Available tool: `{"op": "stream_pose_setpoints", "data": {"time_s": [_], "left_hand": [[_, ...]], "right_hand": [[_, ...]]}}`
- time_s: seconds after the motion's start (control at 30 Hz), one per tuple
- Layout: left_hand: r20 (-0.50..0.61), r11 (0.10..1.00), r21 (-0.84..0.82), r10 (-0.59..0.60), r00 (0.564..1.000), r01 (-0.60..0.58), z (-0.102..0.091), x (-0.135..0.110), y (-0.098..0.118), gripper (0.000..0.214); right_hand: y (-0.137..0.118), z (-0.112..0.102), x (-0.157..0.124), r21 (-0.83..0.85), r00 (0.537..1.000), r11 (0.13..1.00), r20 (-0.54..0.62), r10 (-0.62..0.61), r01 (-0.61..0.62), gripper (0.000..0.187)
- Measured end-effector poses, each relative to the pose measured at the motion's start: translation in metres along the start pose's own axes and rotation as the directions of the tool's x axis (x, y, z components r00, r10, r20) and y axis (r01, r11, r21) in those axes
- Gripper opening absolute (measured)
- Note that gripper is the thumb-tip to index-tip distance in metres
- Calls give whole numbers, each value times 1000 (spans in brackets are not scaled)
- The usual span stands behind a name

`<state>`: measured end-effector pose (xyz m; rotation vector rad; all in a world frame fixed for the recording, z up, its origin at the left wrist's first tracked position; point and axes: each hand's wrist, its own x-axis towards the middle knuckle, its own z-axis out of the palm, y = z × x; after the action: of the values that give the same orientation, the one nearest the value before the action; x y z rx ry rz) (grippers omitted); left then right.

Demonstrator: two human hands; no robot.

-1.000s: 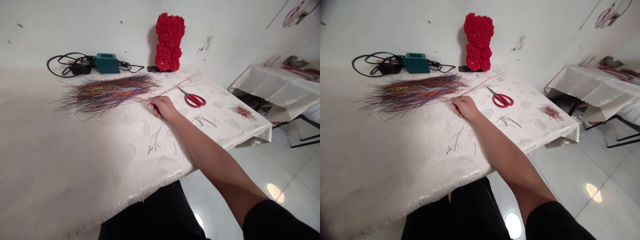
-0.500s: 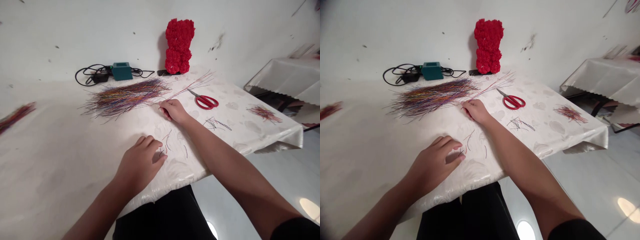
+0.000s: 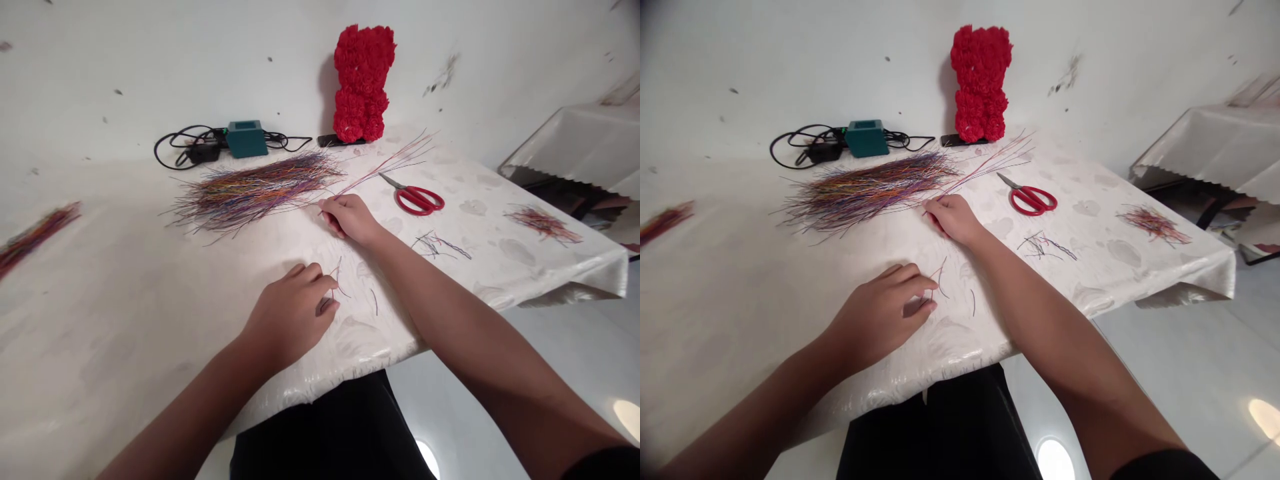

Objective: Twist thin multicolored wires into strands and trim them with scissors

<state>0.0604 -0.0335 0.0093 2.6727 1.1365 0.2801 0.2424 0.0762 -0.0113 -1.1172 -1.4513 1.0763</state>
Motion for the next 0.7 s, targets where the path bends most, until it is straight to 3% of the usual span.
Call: {"op": "stream_pose_setpoints", "data": {"time_s": [0.33, 0.6, 0.7], "left_hand": [[154, 996, -48, 81, 985, -74, -16, -3, -8, 20], [174, 995, -39, 101, 980, -96, -23, -7, -13, 35], [176, 993, 9, 118, 977, -122, -24, -5, -14, 32]], "right_hand": [[4, 0, 2, -33, 1000, 999, 0, -19, 19, 43], [5, -1, 2, -50, 1000, 999, -8, -23, 23, 44], [7, -1, 3, -58, 999, 998, -1, -36, 36, 44]]}}
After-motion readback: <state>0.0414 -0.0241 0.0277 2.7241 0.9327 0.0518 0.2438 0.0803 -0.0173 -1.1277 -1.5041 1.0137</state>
